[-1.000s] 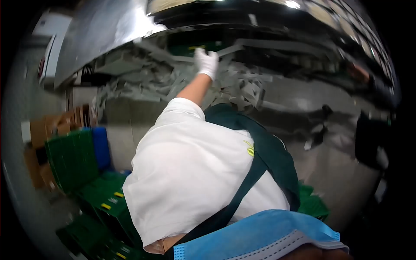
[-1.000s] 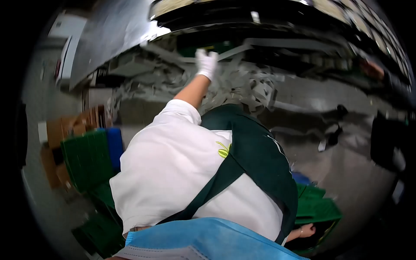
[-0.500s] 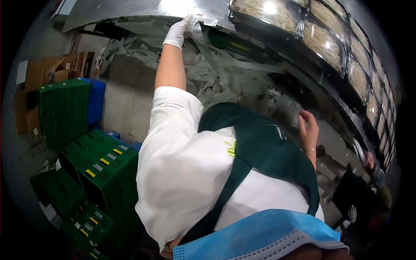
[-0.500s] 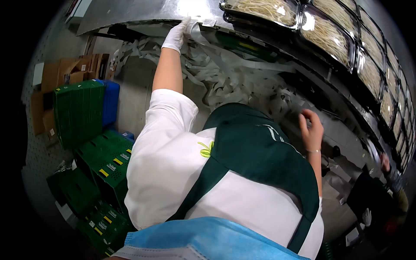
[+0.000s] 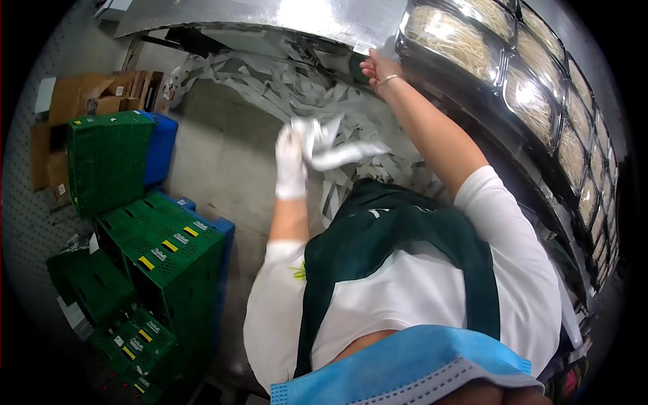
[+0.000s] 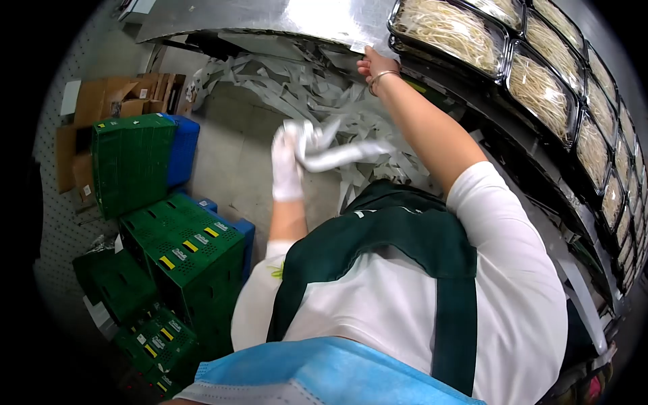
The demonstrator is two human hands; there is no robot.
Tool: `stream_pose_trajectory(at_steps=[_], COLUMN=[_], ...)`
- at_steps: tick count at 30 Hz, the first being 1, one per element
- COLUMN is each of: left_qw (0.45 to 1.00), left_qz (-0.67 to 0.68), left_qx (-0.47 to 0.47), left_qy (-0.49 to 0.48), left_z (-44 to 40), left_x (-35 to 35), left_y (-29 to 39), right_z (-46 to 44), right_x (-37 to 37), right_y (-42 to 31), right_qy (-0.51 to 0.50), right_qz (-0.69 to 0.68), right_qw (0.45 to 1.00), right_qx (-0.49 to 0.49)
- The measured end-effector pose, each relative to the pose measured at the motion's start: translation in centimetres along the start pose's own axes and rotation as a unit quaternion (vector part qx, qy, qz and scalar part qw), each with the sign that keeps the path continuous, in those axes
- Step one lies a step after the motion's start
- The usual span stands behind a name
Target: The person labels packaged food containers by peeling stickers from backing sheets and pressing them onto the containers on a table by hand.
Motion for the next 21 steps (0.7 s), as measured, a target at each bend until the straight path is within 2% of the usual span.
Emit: stream_pose_trajectory(at_steps=[2, 3, 4, 5, 7, 8, 9, 11, 12, 14, 16, 17, 18, 20, 21], left_qw=[0.998, 0.987, 0.967, 0.97, 0.97, 0.967, 0.964, 0.966, 0.964, 0.948, 0.968, 0.968, 0.968, 0.966, 0.972], left_qz=[0.023, 0.087, 0.144, 0.147, 0.148, 0.167, 0.187, 0.192, 0.215, 0.268, 0.194, 0.199, 0.203, 0.209, 0.176], left_qx=[-0.06, -0.135, -0.209, -0.195, -0.185, -0.188, -0.19, -0.149, -0.125, -0.126, -0.123, -0.118, -0.114, -0.14, -0.147], left_qy=[-0.003, -0.031, 0.009, -0.013, -0.053, -0.037, -0.02, -0.088, -0.098, -0.117, -0.101, -0.097, -0.092, -0.06, -0.05], left_z=[5.2, 7.2, 8.2, 8.7, 7.9, 6.9, 5.9, 3.6, 3.0, 1.0, -1.9, -3.4, -4.6, -5.0, -4.4], left_x=[-3.0, -3.2, -3.3, -3.7, -3.3, -2.5, -1.8, -1.6, -1.2, -0.2, 0.4, 0.7, 1.0, 2.5, 3.2], left_y=[-0.8, 0.3, 0.7, 0.5, 0.6, 1.3, 1.5, 1.1, 0.9, 0.6, 0.1, -0.1, -0.1, 0.5, 0.8], right_z=[-1.1, -1.2, -1.0, -0.7, 3.5, 6.9, 9.1, 12.0, 11.5, 11.0, 9.6, 9.1, 7.9, 5.7, 3.8], right_x=[0.7, 0.9, 1.1, 1.3, 1.8, 2.0, 1.2, -0.8, -2.4, -4.8, -5.7, -5.2, -4.1, -1.2, -0.5], right_y=[0.9, 1.0, 0.9, 0.7, 0.3, -0.9, -2.5, -5.0, -5.7, -5.9, -3.5, -2.6, -1.7, -1.1, -0.9], right_qy=[0.029, 0.038, 0.049, 0.07, -0.056, -0.124, -0.113, -0.157, -0.116, -0.118, -0.122, -0.106, -0.05, 0.006, 0.0], right_qz=[-0.062, -0.066, -0.068, -0.044, 0.043, 0.104, 0.103, 0.255, 0.378, 0.471, 0.444, 0.483, 0.562, 0.62, 0.618], right_qw=[0.998, 0.996, 0.994, 0.991, 0.971, 0.948, 0.948, 0.901, 0.853, 0.851, 0.869, 0.83, 0.724, 0.571, 0.572], right_qx=[-0.001, -0.038, -0.074, -0.109, -0.229, -0.273, -0.277, -0.313, -0.34, -0.2, -0.18, -0.258, -0.398, -0.537, -0.54])
Point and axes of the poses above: each hand's wrist, its own z-axis away from the middle knuckle, its own x-axis out of the palm, y = z × x, the point moved 1 cm from there along -z, towards the middle knuckle
